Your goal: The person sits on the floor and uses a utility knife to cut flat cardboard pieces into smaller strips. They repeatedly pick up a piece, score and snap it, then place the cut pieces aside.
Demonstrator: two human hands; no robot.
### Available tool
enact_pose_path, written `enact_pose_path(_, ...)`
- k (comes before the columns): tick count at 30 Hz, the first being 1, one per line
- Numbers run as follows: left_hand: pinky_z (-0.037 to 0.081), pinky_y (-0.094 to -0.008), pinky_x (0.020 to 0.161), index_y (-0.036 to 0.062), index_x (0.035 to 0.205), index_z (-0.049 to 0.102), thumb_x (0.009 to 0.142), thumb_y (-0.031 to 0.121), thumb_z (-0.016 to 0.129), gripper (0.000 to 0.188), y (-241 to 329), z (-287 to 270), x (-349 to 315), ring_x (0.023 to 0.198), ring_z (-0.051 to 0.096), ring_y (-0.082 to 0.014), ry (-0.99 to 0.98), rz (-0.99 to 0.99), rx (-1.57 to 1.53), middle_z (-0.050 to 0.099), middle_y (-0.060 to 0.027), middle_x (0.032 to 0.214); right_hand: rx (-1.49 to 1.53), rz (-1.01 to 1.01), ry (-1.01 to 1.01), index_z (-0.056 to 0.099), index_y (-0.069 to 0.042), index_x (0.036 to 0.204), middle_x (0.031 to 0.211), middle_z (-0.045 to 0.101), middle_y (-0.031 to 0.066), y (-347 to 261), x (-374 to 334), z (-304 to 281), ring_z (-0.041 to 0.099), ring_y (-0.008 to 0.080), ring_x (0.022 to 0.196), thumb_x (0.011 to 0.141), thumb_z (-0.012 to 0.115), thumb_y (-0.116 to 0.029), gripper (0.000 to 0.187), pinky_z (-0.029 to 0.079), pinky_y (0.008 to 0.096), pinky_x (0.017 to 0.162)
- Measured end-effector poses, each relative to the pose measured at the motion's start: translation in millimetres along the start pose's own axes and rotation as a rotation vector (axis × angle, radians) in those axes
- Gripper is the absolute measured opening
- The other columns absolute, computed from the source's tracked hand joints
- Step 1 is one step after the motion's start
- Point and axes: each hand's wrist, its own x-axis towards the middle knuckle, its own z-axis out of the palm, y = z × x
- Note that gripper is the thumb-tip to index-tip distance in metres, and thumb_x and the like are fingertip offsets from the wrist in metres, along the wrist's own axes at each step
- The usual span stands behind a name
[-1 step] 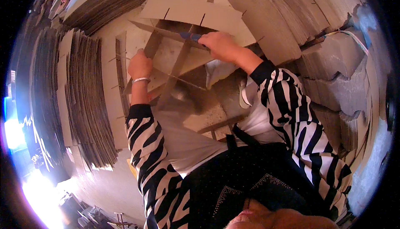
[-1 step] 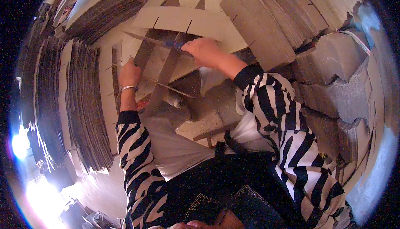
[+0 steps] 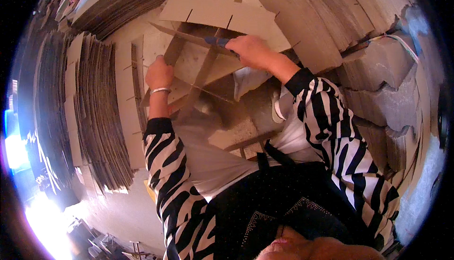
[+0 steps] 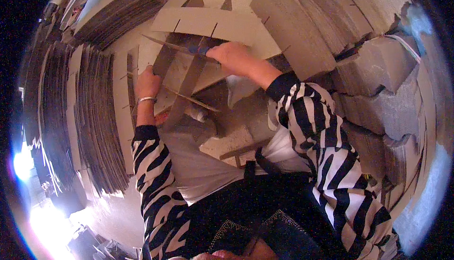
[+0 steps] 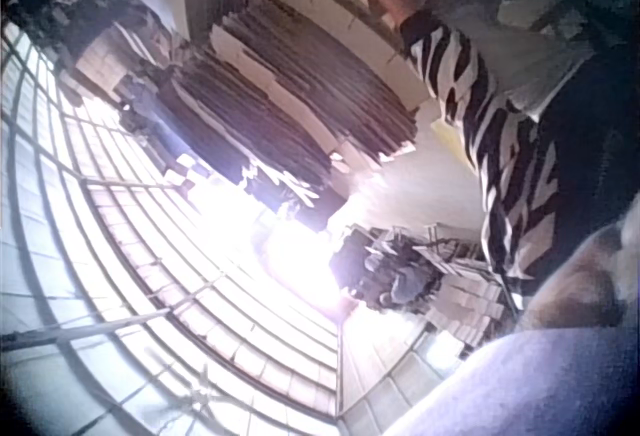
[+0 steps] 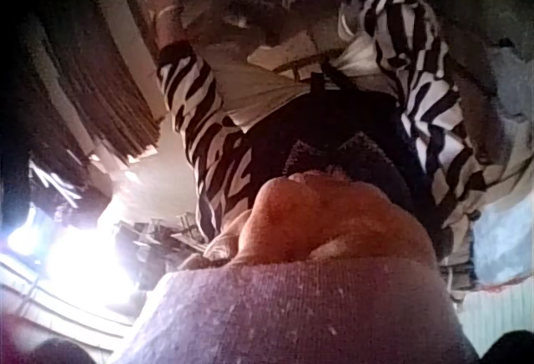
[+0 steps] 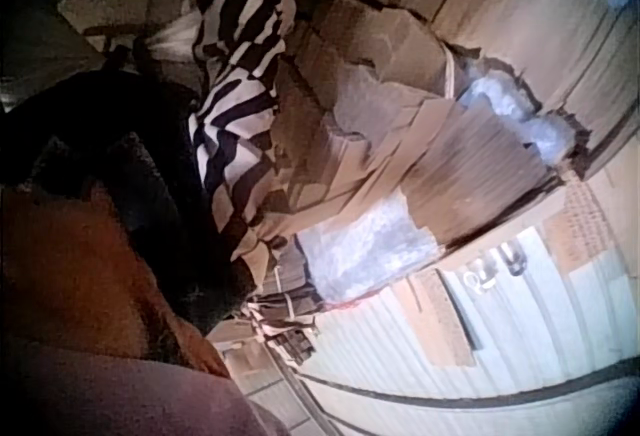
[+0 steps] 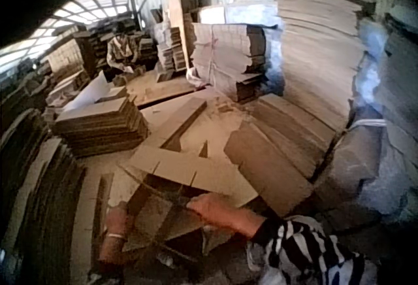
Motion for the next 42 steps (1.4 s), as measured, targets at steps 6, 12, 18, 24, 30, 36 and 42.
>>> enact_pose_path(6, 0.050, -0.0510, 0.074, 0.0082, 0.101, 0.060, 0.080, 0.017, 0.053, 0.023, -0.2, -1.6, 0.1, 0.092, 0.064, -0.0394, -0.043, 0.028, -0.017, 0.067, -0.0193, 0.096, -0.063, 0.097, -0.007, 0.062, -0.012, 0.101, 0.087, 0.066, 0.0123, -15.1, 6.6, 16.0, 0.065, 0.0353, 0.085, 0.076, 0.060, -0.007, 0.025, 0.052, 0.0477, 0.070)
enact_pose_path(12, 0.049, -0.0516, 0.078, 0.0070, 0.102, 0.061, 0.083, 0.022, 0.052, 0.025, -35.5, 7.8, 3.6, 0.095, 0.062, -0.0410, 0.202, 0.123, -0.133, 0.067, -0.0210, 0.097, -0.200, 0.215, 0.367, 0.063, -0.010, 0.102, 0.090, 0.065, 0.0117, 17.6, 18.5, -34.8, 0.062, 0.0354, 0.086, 0.081, 0.059, -0.014, 0.022, 0.049, 0.0482, 0.072)
enact_pose_path(18, 0.046, -0.0508, 0.083, 0.0034, 0.107, 0.061, 0.084, 0.033, 0.055, 0.038, -57.8, -43.4, -24.3, 0.099, 0.060, -0.0408, -0.265, -0.045, -0.162, 0.064, -0.0262, 0.103, 0.092, 0.628, 0.070, 0.063, -0.006, 0.111, 0.101, 0.066, 0.0197, 77.6, 16.8, -33.6, 0.061, 0.0363, 0.099, 0.086, 0.059, -0.040, 0.042, 0.048, 0.0472, 0.083)
enact_pose_path(24, 0.046, -0.0511, 0.083, -0.0023, 0.115, 0.052, 0.071, 0.025, 0.060, 0.052, 33.1, -3.9, -87.5, 0.098, 0.057, -0.0486, -0.242, 0.347, -0.553, 0.061, -0.0316, 0.103, 0.660, 0.473, 0.093, 0.062, -0.004, 0.116, 0.100, 0.068, 0.0182, 30.1, 30.0, 24.3, 0.065, 0.0324, 0.093, 0.081, 0.069, -0.039, 0.050, 0.049, 0.0389, 0.081)
enact_pose_path(30, 0.045, -0.0424, 0.092, -0.0027, 0.133, 0.038, 0.076, 0.006, 0.052, 0.059, 66.4, 40.3, -133.2, 0.111, 0.057, -0.0390, -0.225, 0.238, -0.940, 0.058, -0.0258, 0.120, 1.074, 0.400, 0.152, 0.060, -0.006, 0.122, 0.097, 0.068, 0.0087, -20.6, 23.8, -21.0, 0.062, 0.0164, 0.088, 0.088, 0.063, -0.017, 0.036, 0.049, 0.0302, 0.075)
enact_pose_path(36, 0.047, -0.0329, 0.096, 0.0003, 0.141, 0.037, 0.095, 0.005, 0.040, 0.046, 16.4, -37.7, -154.5, 0.115, 0.056, -0.0201, -0.259, 0.023, -1.688, 0.055, -0.0128, 0.130, 1.195, 0.455, 0.588, 0.060, -0.007, 0.121, 0.090, 0.065, -0.0002, 41.8, 19.4, -43.4, 0.057, 0.0092, 0.078, 0.089, 0.062, -0.015, 0.033, 0.046, 0.0250, 0.067)
enact_pose_path(42, 0.046, -0.0338, 0.093, 0.0008, 0.124, 0.054, 0.100, 0.025, 0.041, 0.036, -89.1, -190.4, -191.1, 0.104, 0.058, -0.0188, 0.376, -0.148, -1.518, 0.061, -0.0075, 0.113, 0.942, 0.413, 0.483, 0.061, -0.006, 0.118, 0.084, 0.063, -0.0004, 36.6, 30.8, -13.2, 0.054, 0.0098, 0.073, 0.088, 0.063, -0.017, 0.032, 0.045, 0.0270, 0.065)
